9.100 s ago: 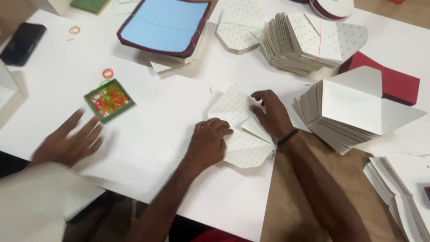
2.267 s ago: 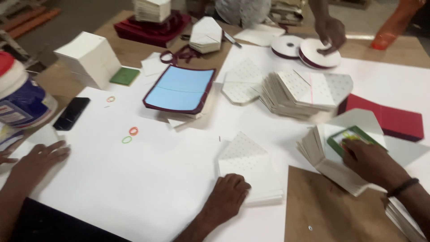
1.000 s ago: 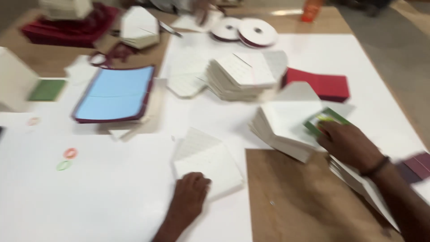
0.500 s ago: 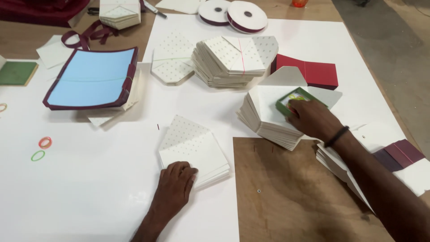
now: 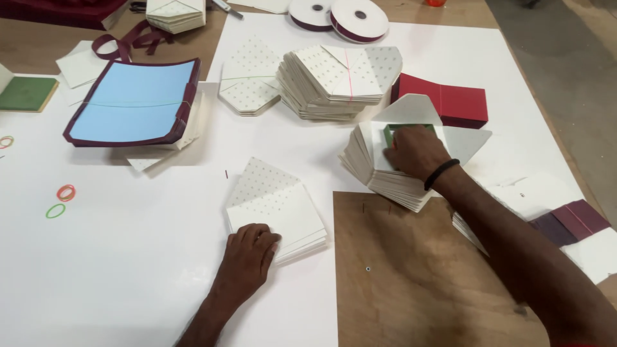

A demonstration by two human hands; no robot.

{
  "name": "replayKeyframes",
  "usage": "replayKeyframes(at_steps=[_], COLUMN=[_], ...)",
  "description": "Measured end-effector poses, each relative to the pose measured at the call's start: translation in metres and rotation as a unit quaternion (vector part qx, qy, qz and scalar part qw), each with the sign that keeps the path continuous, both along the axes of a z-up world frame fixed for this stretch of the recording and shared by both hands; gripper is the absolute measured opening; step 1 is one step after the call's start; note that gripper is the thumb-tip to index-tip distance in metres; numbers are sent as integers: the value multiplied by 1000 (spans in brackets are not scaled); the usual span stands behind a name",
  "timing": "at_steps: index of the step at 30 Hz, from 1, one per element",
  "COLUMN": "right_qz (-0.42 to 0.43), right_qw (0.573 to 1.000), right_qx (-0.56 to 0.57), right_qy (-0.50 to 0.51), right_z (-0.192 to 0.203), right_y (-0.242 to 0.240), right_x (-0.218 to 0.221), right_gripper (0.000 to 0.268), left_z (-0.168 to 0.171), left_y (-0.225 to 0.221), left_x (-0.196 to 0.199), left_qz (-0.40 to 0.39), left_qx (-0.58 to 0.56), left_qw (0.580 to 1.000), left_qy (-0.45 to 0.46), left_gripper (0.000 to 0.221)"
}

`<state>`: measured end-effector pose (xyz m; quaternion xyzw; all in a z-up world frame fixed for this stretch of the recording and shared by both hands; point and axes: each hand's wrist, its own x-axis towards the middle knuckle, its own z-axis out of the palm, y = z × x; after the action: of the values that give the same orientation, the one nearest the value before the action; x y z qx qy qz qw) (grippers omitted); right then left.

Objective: Manually folding and stacking paper envelopes at a work table.

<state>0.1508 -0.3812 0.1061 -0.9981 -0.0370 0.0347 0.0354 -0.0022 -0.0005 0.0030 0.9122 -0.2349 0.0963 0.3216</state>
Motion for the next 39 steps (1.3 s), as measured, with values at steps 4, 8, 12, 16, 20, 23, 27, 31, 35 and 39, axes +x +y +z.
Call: replayKeyframes(at_steps=[4,8,12,16,20,23,27,31,35,39], right_qz=[-36,10,63,38,50,12,-98,-84,-42,-44], right_qw=[997,989,989,990,966,953,971,981,995,997], right_qx=[68,138,128,117,199,216,183,162,77,26], right_qy=[28,44,-29,-70,-156,-212,-121,-64,-43,-50], right_z=[18,21,10,16,28,32,-9,-44,-68,-92], right_y=[-12,-41,-57,-62,-78,-88,-96,-76,-77,-95], right_x=[8,11,13,5,-24,-69,-131,-145,-136,-131], right_gripper=[35,32,34,24,14,11,18,26,24,18], left_z=[0,1,5,2,-13,-17,-16,-17,-15,-12], left_y=[0,0,-1,0,2,1,1,1,1,1], left_x=[1,-1,-2,0,2,4,3,2,2,2], left_qz=[4,4,12,7,3,11,20,18,20,15], left_qx=[8,1,5,7,14,26,47,51,56,47], left_qw=[1000,1000,1000,999,1000,1000,999,999,998,999], left_qy=[10,3,16,34,-4,1,11,4,10,6], left_gripper=[16,16,16,17,20,20,20,21,21,20])
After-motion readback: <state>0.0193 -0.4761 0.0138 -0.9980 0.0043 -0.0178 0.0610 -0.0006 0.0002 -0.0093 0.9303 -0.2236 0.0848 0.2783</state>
